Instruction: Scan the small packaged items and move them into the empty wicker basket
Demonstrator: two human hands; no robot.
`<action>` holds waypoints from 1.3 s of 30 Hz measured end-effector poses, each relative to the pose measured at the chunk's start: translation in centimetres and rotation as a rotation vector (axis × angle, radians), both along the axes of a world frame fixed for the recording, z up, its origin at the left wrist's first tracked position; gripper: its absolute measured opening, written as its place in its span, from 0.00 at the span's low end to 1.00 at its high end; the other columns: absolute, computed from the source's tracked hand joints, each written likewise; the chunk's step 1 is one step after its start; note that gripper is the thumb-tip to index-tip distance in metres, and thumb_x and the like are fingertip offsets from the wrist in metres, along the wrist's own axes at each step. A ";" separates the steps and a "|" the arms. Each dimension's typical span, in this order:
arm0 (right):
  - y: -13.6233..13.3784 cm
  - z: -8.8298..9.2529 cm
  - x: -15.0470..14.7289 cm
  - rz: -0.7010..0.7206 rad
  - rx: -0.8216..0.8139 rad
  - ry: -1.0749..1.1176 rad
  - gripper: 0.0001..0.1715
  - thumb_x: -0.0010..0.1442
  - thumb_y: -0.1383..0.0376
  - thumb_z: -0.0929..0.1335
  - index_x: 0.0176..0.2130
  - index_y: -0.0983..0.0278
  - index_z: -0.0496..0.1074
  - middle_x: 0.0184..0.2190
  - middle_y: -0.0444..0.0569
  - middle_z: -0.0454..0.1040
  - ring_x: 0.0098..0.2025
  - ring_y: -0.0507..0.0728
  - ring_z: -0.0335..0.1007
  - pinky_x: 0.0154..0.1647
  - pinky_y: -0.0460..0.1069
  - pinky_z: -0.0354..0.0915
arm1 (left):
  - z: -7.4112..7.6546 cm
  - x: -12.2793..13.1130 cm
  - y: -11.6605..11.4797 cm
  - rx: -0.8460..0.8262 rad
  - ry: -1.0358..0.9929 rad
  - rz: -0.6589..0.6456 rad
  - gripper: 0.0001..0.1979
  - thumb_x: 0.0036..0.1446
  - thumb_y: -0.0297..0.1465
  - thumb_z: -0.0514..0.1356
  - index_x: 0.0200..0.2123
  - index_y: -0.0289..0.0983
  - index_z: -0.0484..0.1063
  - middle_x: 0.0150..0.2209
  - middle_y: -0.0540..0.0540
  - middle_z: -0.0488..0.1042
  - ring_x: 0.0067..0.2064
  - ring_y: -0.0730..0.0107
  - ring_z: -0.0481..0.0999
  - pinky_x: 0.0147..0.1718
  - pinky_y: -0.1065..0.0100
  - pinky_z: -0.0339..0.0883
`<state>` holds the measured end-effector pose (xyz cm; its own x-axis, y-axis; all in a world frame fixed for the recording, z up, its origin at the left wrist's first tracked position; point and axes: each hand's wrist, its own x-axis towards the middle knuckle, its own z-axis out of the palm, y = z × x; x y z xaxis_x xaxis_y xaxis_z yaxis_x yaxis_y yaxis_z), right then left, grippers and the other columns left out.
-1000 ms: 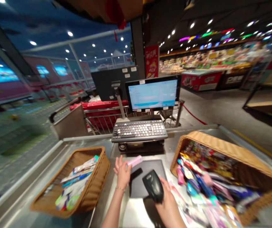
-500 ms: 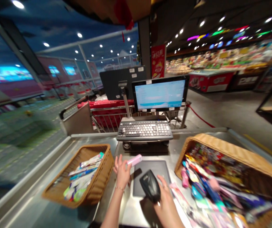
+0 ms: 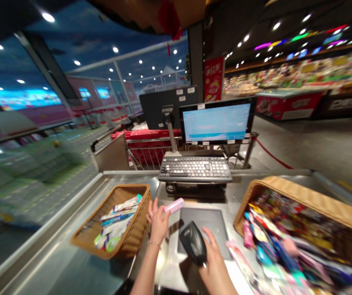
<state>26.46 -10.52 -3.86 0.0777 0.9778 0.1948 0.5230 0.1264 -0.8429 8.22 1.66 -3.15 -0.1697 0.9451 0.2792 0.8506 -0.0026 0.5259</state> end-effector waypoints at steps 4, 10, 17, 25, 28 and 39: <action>0.1 -0.1 -0.4 0.036 -0.019 -0.019 0.33 0.48 0.76 0.64 0.55 0.68 0.69 0.64 0.61 0.59 0.69 0.65 0.48 0.67 0.60 0.52 | 0.0 -0.6 -0.1 0.000 0.006 0.017 0.13 0.61 0.35 0.51 0.35 0.39 0.74 0.66 0.39 0.56 0.69 0.48 0.45 0.59 0.35 0.49; 0.3 -0.2 -0.8 0.105 -0.052 -0.070 0.36 0.46 0.80 0.61 0.55 0.71 0.68 0.65 0.63 0.57 0.70 0.66 0.46 0.69 0.62 0.49 | 0.3 -1.4 -0.3 0.003 0.018 0.038 0.11 0.60 0.34 0.53 0.34 0.39 0.75 0.66 0.40 0.58 0.69 0.47 0.47 0.60 0.37 0.48; 0.7 -1.5 -2.0 0.069 0.003 -0.077 0.39 0.42 0.83 0.61 0.54 0.68 0.69 0.64 0.60 0.59 0.70 0.65 0.47 0.68 0.62 0.51 | 1.1 -2.0 -0.5 -0.021 -0.004 0.048 0.12 0.60 0.34 0.52 0.34 0.39 0.75 0.66 0.39 0.57 0.69 0.47 0.44 0.60 0.35 0.47; 0.9 -1.2 -2.2 0.085 0.042 -0.068 0.36 0.46 0.80 0.64 0.54 0.66 0.69 0.64 0.58 0.60 0.69 0.65 0.49 0.67 0.62 0.53 | 1.3 -3.0 -0.5 0.049 0.025 0.058 0.12 0.60 0.34 0.52 0.33 0.38 0.74 0.65 0.38 0.58 0.69 0.48 0.46 0.61 0.39 0.48; 1.0 -1.3 -2.3 0.094 0.053 -0.063 0.34 0.46 0.79 0.64 0.54 0.67 0.69 0.63 0.60 0.61 0.68 0.66 0.50 0.67 0.62 0.53 | 1.2 -3.3 -0.5 0.072 0.039 0.067 0.12 0.60 0.34 0.52 0.33 0.38 0.74 0.65 0.38 0.58 0.68 0.48 0.47 0.61 0.40 0.49; 1.8 -2.3 -2.9 0.145 0.076 -0.110 0.35 0.48 0.79 0.63 0.55 0.66 0.68 0.64 0.60 0.59 0.69 0.66 0.49 0.67 0.63 0.53 | 1.6 -3.9 -0.3 0.080 0.006 0.110 0.11 0.59 0.33 0.52 0.32 0.38 0.73 0.65 0.40 0.59 0.69 0.47 0.45 0.61 0.40 0.47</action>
